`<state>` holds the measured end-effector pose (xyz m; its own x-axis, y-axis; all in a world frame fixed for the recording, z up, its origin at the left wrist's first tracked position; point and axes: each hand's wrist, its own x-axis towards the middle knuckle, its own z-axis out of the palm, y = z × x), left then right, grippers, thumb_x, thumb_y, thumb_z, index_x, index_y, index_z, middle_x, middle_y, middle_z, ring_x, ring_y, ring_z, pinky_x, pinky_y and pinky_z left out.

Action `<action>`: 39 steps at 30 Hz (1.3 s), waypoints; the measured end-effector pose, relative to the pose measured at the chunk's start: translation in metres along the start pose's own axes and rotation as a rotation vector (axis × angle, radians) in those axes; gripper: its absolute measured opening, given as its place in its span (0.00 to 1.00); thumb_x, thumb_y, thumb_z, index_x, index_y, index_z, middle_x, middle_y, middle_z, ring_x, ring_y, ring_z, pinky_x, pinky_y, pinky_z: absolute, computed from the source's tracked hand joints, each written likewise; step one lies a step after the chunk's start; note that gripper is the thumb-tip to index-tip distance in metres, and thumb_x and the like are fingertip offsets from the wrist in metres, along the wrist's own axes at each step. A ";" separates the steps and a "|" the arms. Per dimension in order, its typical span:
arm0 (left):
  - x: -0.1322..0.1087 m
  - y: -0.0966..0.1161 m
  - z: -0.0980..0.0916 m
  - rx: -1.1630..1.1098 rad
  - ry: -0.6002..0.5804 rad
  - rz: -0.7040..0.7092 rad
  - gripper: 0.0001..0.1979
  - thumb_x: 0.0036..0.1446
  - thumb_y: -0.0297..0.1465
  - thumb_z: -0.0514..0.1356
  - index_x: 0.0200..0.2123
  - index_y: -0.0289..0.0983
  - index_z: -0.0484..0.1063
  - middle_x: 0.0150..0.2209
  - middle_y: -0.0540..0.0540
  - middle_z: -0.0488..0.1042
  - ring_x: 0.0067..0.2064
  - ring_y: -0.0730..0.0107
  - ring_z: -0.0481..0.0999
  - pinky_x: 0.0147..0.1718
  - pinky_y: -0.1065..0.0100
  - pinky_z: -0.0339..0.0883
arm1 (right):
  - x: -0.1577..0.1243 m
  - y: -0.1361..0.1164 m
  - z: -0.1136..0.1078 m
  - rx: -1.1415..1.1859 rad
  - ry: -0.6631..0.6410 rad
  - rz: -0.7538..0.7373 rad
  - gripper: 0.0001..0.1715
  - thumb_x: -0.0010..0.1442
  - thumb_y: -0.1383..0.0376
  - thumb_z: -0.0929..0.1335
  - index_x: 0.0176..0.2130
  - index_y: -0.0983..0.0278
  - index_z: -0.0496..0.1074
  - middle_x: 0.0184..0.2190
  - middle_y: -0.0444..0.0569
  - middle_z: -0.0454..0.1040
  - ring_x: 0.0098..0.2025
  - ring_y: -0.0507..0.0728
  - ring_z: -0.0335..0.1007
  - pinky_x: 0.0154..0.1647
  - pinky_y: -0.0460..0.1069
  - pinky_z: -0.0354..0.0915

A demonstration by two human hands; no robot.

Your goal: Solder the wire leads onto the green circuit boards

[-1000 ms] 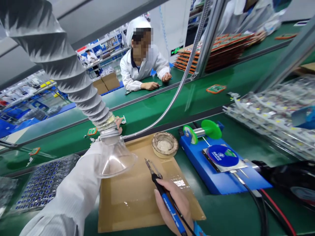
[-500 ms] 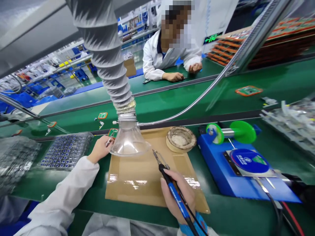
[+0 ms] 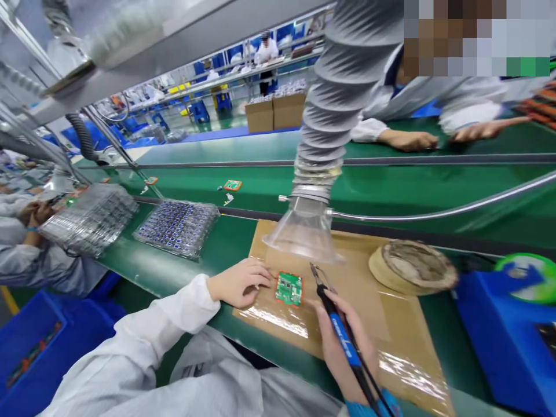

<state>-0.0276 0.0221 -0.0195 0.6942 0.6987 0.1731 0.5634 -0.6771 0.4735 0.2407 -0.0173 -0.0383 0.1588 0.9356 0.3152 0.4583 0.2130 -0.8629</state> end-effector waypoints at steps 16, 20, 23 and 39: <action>-0.165 -0.066 -0.143 0.660 0.084 -0.948 0.07 0.58 0.31 0.57 0.36 0.38 0.75 0.48 0.39 0.74 0.52 0.51 0.69 0.52 0.53 0.61 | -0.010 0.015 0.029 -0.059 -0.273 -0.159 0.26 0.68 0.51 0.65 0.60 0.59 0.69 0.50 0.52 0.81 0.52 0.65 0.78 0.52 0.61 0.73; -0.159 -0.069 -0.148 0.618 0.072 -0.936 0.09 0.57 0.31 0.56 0.38 0.38 0.75 0.49 0.40 0.74 0.53 0.52 0.69 0.53 0.54 0.61 | -0.012 0.010 0.029 -0.060 -0.286 -0.132 0.25 0.69 0.53 0.66 0.60 0.60 0.69 0.51 0.53 0.80 0.54 0.64 0.77 0.55 0.60 0.72; -0.159 -0.076 -0.155 0.616 0.030 -0.932 0.09 0.55 0.32 0.56 0.35 0.39 0.75 0.48 0.40 0.75 0.52 0.51 0.70 0.52 0.54 0.62 | -0.011 0.007 0.028 -0.067 -0.277 -0.117 0.23 0.69 0.54 0.65 0.59 0.59 0.68 0.51 0.52 0.80 0.53 0.63 0.78 0.53 0.60 0.73; -0.038 0.015 -0.084 -0.224 0.483 -0.454 0.07 0.60 0.34 0.61 0.31 0.38 0.73 0.27 0.49 0.74 0.29 0.69 0.73 0.30 0.69 0.65 | -0.008 -0.002 0.029 -0.087 -0.153 -0.156 0.18 0.69 0.59 0.66 0.57 0.58 0.70 0.48 0.51 0.82 0.50 0.63 0.78 0.51 0.59 0.73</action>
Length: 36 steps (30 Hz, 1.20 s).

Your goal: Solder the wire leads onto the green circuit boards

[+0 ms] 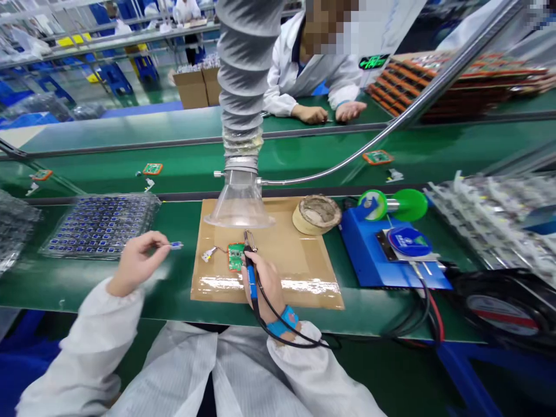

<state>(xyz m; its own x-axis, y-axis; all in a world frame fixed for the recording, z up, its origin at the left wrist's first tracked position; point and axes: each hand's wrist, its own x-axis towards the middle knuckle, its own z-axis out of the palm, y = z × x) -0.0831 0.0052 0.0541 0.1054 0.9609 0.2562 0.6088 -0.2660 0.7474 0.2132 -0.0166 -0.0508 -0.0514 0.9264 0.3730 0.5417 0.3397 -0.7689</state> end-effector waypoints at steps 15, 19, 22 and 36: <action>0.015 0.047 0.104 -0.422 -0.354 -0.312 0.08 0.54 0.34 0.67 0.29 0.35 0.81 0.29 0.46 0.82 0.30 0.70 0.78 0.31 0.71 0.70 | 0.018 -0.047 -0.005 0.657 0.165 0.276 0.20 0.60 0.63 0.74 0.50 0.57 0.71 0.40 0.47 0.80 0.39 0.55 0.79 0.45 0.53 0.76; 0.010 0.046 0.105 -0.312 -0.323 -0.243 0.06 0.55 0.32 0.66 0.28 0.36 0.82 0.29 0.47 0.82 0.30 0.70 0.78 0.31 0.72 0.70 | 0.020 -0.047 0.000 0.701 0.154 0.316 0.17 0.59 0.65 0.74 0.48 0.57 0.72 0.36 0.43 0.79 0.39 0.54 0.78 0.45 0.51 0.75; 0.008 0.046 0.105 -0.331 -0.272 -0.230 0.05 0.55 0.31 0.66 0.30 0.36 0.82 0.30 0.47 0.83 0.32 0.69 0.80 0.32 0.72 0.72 | 0.020 -0.046 0.001 0.745 0.179 0.336 0.15 0.59 0.66 0.74 0.46 0.57 0.72 0.34 0.42 0.79 0.37 0.54 0.78 0.44 0.50 0.75; 0.006 0.045 0.115 -0.215 -0.129 0.021 0.04 0.59 0.28 0.65 0.32 0.39 0.81 0.34 0.47 0.83 0.37 0.67 0.81 0.41 0.66 0.74 | 0.018 -0.044 0.006 0.805 0.216 0.408 0.15 0.59 0.62 0.75 0.45 0.57 0.72 0.34 0.43 0.80 0.38 0.55 0.79 0.45 0.52 0.75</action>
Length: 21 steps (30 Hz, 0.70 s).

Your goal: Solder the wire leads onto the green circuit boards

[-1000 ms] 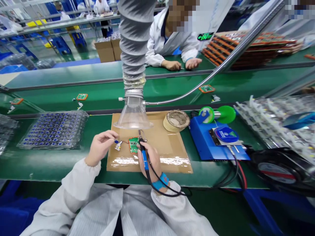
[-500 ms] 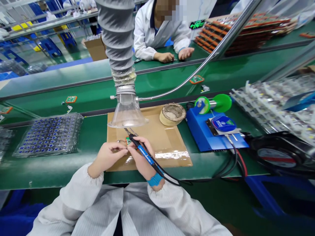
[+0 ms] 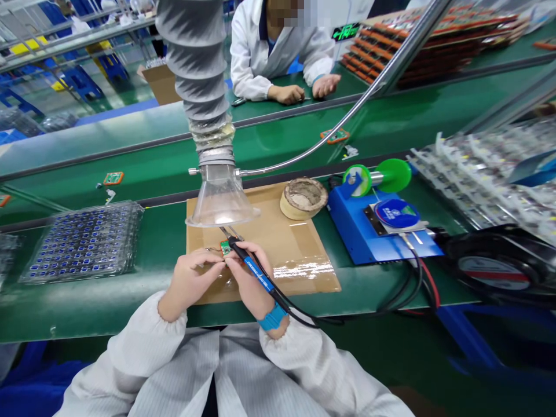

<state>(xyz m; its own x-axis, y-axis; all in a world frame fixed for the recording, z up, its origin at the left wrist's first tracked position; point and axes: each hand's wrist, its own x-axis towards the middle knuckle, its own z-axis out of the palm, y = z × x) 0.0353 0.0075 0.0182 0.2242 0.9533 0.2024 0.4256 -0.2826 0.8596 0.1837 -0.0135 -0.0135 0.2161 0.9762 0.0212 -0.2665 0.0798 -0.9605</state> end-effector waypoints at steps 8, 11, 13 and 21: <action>0.001 -0.001 -0.004 -0.047 -0.004 -0.210 0.06 0.58 0.32 0.65 0.29 0.38 0.80 0.30 0.48 0.83 0.33 0.68 0.80 0.39 0.67 0.73 | 0.003 -0.001 0.001 -0.081 0.030 0.011 0.15 0.56 0.62 0.76 0.43 0.58 0.73 0.33 0.44 0.81 0.35 0.56 0.80 0.42 0.53 0.77; 0.003 -0.001 -0.003 -0.051 0.002 -0.220 0.07 0.57 0.32 0.65 0.29 0.38 0.80 0.30 0.48 0.83 0.33 0.68 0.80 0.39 0.66 0.72 | 0.004 0.001 0.001 -0.092 0.021 0.005 0.14 0.57 0.62 0.75 0.43 0.58 0.72 0.32 0.44 0.81 0.35 0.56 0.80 0.42 0.53 0.77; 0.004 -0.001 -0.002 -0.031 0.005 -0.218 0.06 0.57 0.32 0.65 0.29 0.38 0.80 0.31 0.47 0.83 0.34 0.67 0.79 0.39 0.65 0.72 | 0.005 0.003 0.000 -0.088 0.023 0.001 0.14 0.57 0.62 0.75 0.43 0.58 0.72 0.32 0.44 0.80 0.35 0.56 0.80 0.42 0.53 0.77; 0.004 -0.006 -0.002 0.030 0.011 -0.177 0.06 0.58 0.32 0.65 0.29 0.39 0.79 0.32 0.47 0.81 0.37 0.65 0.78 0.42 0.63 0.70 | 0.002 0.007 0.000 -0.132 -0.004 0.000 0.15 0.60 0.62 0.74 0.46 0.58 0.72 0.34 0.43 0.78 0.37 0.55 0.78 0.44 0.52 0.75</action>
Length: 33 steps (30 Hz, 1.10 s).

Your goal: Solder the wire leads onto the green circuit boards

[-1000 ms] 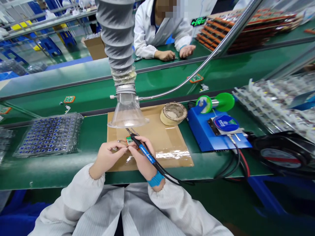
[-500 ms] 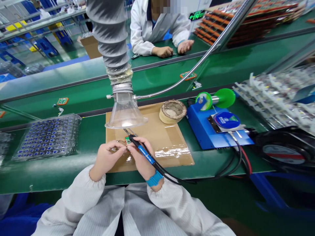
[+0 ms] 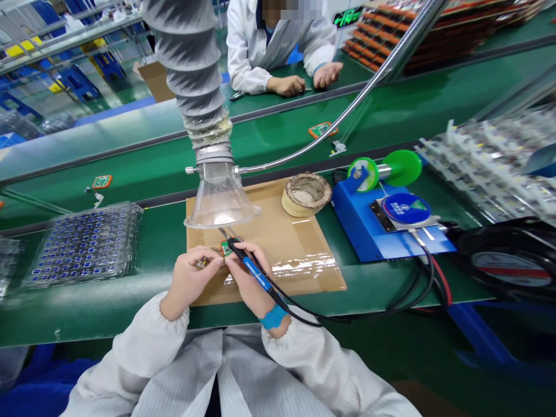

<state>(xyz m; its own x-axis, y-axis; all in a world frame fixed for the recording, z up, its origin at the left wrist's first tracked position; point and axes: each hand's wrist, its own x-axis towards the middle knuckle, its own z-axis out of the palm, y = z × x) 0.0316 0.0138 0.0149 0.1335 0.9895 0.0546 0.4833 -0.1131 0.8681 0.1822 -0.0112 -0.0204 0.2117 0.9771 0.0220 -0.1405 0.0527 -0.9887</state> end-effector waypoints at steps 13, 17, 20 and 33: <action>0.024 -0.026 0.000 0.363 -0.100 -0.073 0.08 0.56 0.27 0.66 0.24 0.39 0.77 0.34 0.48 0.77 0.43 0.62 0.73 0.47 0.58 0.60 | -0.010 0.015 -0.050 -0.363 0.115 -0.239 0.11 0.64 0.56 0.71 0.44 0.58 0.78 0.41 0.51 0.82 0.43 0.61 0.80 0.45 0.56 0.77; 0.025 -0.029 -0.001 0.336 -0.112 -0.069 0.09 0.56 0.26 0.65 0.24 0.39 0.77 0.34 0.48 0.75 0.43 0.64 0.73 0.47 0.59 0.61 | -0.013 0.020 -0.054 -0.374 0.099 -0.268 0.07 0.64 0.58 0.71 0.40 0.58 0.76 0.35 0.49 0.80 0.37 0.59 0.79 0.37 0.53 0.75; 0.026 -0.033 -0.003 0.281 -0.109 -0.067 0.08 0.55 0.26 0.65 0.24 0.39 0.77 0.36 0.48 0.74 0.43 0.65 0.73 0.46 0.62 0.64 | -0.015 0.024 -0.054 -0.377 0.060 -0.252 0.07 0.65 0.58 0.71 0.41 0.58 0.76 0.36 0.50 0.80 0.38 0.59 0.79 0.38 0.53 0.74; 0.036 -0.037 -0.008 0.304 -0.190 -0.037 0.09 0.53 0.23 0.65 0.22 0.38 0.76 0.36 0.47 0.76 0.42 0.64 0.73 0.45 0.61 0.65 | -0.013 0.017 -0.048 -0.407 0.009 -0.282 0.04 0.63 0.62 0.71 0.40 0.58 0.75 0.34 0.48 0.80 0.35 0.58 0.79 0.34 0.51 0.74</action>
<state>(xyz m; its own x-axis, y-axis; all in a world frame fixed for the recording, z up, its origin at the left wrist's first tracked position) 0.0120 0.0539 -0.0115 0.2557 0.9624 -0.0914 0.7222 -0.1273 0.6799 0.2241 -0.0326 -0.0445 0.1954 0.9344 0.2979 0.3123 0.2286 -0.9221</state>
